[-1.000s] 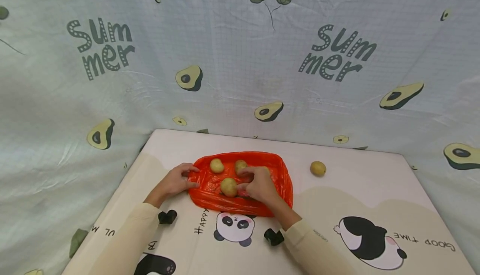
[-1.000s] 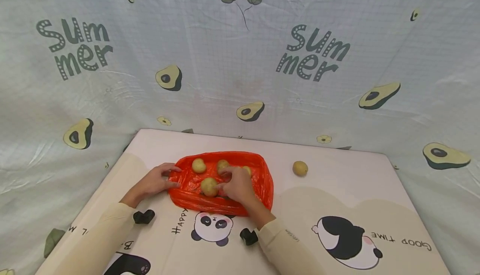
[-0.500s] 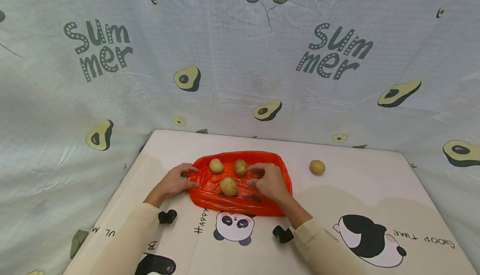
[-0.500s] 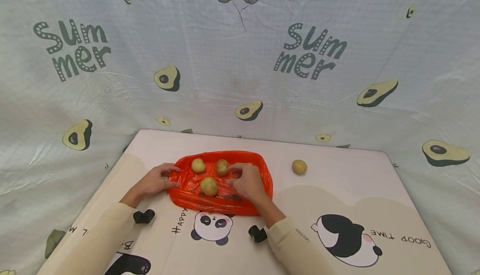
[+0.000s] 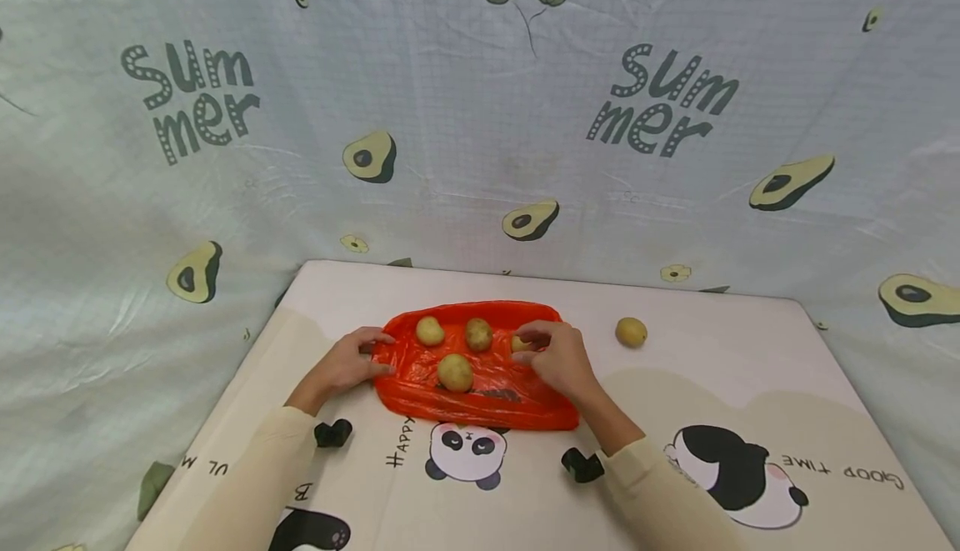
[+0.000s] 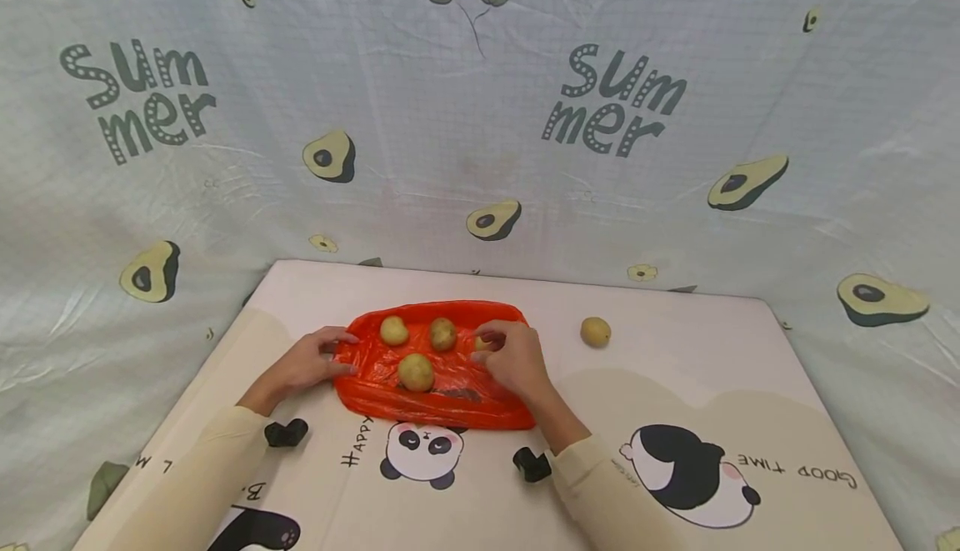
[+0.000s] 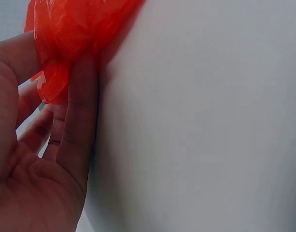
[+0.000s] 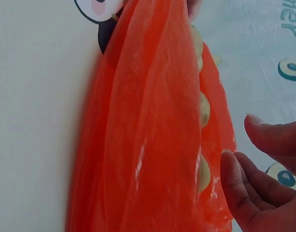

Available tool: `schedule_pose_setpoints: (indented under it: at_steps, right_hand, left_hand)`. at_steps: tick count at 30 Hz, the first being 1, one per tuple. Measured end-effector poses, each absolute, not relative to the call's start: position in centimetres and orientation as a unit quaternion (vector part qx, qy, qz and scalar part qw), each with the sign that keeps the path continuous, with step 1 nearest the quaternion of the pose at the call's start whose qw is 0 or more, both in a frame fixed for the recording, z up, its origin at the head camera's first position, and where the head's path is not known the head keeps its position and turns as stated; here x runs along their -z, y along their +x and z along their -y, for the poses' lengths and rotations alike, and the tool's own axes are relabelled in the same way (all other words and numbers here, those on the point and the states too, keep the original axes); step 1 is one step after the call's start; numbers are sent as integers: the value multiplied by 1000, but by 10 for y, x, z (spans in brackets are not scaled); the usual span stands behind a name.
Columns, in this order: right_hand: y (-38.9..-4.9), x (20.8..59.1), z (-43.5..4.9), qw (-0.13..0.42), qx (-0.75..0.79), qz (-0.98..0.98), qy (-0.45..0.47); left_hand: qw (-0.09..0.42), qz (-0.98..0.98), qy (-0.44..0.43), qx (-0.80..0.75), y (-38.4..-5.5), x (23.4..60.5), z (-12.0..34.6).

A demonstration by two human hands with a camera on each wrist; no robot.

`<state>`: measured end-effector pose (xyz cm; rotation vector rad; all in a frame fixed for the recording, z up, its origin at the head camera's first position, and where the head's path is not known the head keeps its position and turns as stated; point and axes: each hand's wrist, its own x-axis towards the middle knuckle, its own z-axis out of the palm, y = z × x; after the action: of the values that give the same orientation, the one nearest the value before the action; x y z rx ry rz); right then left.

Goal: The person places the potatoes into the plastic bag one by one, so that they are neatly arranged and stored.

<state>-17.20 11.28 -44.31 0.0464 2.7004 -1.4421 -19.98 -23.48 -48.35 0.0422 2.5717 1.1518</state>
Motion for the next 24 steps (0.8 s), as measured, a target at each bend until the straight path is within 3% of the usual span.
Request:
schedule_pose_setpoints:
  at_steps: [24]
  right_hand:
    - [-174,442,-150,26,465,-885,20]
  left_hand:
    - [150,-908,8,-392,-199,485,234]
